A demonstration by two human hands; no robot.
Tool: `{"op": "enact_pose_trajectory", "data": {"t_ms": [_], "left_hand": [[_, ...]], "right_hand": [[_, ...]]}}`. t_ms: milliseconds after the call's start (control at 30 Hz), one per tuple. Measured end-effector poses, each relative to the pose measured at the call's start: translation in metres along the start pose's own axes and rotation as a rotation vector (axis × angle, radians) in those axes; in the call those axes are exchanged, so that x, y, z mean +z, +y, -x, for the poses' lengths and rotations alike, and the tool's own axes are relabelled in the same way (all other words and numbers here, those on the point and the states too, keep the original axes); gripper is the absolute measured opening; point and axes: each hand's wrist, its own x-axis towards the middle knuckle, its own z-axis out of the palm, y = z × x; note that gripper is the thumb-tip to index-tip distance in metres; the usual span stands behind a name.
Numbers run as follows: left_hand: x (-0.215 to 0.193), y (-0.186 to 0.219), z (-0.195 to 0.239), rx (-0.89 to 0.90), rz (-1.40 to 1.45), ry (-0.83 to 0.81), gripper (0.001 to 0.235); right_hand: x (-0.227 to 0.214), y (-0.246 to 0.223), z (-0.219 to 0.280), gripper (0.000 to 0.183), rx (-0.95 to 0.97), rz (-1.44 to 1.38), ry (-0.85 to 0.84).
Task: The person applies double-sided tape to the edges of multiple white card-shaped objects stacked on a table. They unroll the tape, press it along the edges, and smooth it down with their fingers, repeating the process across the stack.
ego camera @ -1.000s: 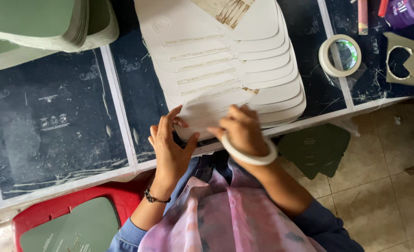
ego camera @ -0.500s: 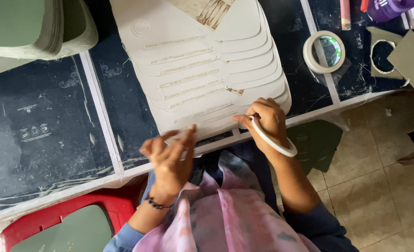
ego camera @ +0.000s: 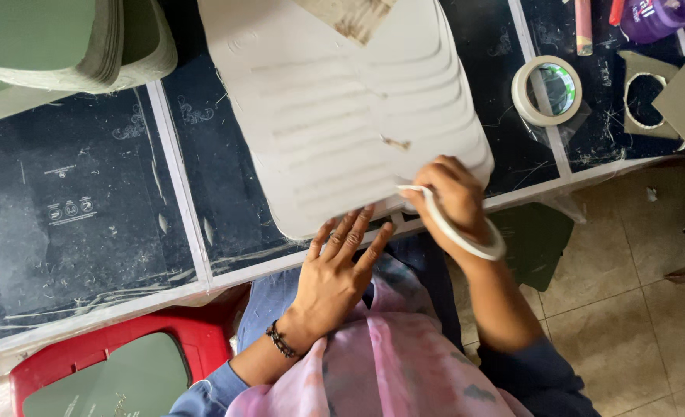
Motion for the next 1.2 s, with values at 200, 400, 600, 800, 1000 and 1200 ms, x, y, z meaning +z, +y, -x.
{"op": "enact_pose_trajectory", "data": {"t_ms": [200,400,600,800,1000,1200], "left_hand": [[-0.002,-0.004,-0.022,-0.052,0.091,0.039,0.046],[0.033,0.006,-0.029,-0.093,-0.135,-0.038,0.068],[0.029,0.009,-0.035,-0.008,-0.353,-0.026,0.048],[0.027,0.011,-0.040,0.010,-0.450,-0.013,0.049],[-0.032,-0.036,-0.014,-0.486,-0.104,-0.194,0.047],[-0.050,-0.060,0.011,-0.815,0.495,0.088,0.046]], "right_hand": [[-0.006,-0.015,-0.007,0.009,0.043,0.059,-0.115],[0.004,-0.016,0.003,0.014,0.122,0.055,0.032],[0.028,0.015,0.022,0.031,-0.070,0.302,0.233],[0.009,-0.022,0.020,0.035,0.205,-0.120,0.328],[0.044,-0.043,0.008,0.022,0.267,-0.471,-0.206],[0.066,-0.081,-0.004,0.038,0.287,-0.231,-0.196]]}}
